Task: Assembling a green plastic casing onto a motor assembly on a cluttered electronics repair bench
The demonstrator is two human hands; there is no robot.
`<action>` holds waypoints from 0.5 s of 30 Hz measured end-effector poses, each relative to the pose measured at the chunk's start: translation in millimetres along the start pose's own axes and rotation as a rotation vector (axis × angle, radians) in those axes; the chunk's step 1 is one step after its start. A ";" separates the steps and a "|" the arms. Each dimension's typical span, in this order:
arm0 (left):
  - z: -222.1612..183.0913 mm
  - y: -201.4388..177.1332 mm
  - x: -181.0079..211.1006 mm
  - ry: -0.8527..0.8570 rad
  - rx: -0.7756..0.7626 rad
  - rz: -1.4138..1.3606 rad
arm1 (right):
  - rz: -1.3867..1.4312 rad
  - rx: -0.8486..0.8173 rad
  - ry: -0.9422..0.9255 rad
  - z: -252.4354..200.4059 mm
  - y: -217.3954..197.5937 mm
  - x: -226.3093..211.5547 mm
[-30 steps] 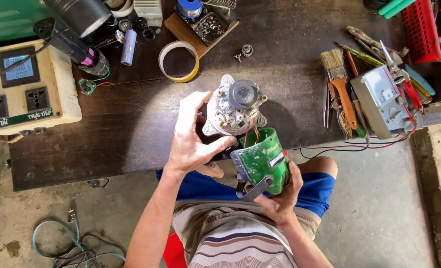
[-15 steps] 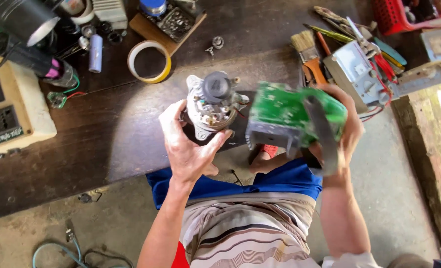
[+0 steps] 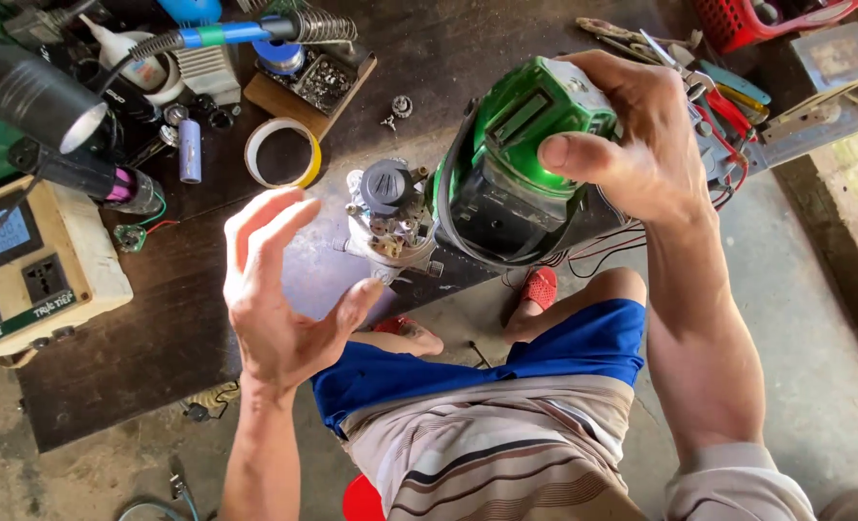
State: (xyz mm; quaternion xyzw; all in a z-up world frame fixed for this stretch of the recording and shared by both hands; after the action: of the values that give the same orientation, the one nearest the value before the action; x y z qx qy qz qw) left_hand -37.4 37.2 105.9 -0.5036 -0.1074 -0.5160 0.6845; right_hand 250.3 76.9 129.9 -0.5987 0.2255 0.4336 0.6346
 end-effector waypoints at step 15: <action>94.7 40.1 87.9 0.483 -0.655 0.316 | 0.227 -0.070 -0.063 8.6 7.7 21.2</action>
State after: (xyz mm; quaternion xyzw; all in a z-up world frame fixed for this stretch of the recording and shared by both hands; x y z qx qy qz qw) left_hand 69.6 58.8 185.8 -0.5692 0.3035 -0.5149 0.5646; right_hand 253.1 90.4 110.0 -0.5773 0.2565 0.5286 0.5670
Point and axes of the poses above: each hand's wrist, its own z-axis towards the middle knuckle, its own y-axis out of the palm, x = y × z, the point moved 8 cm from there along z, towards the middle knuckle, and after that the axes turned 9 degrees about -x, right-handed, at the moved point
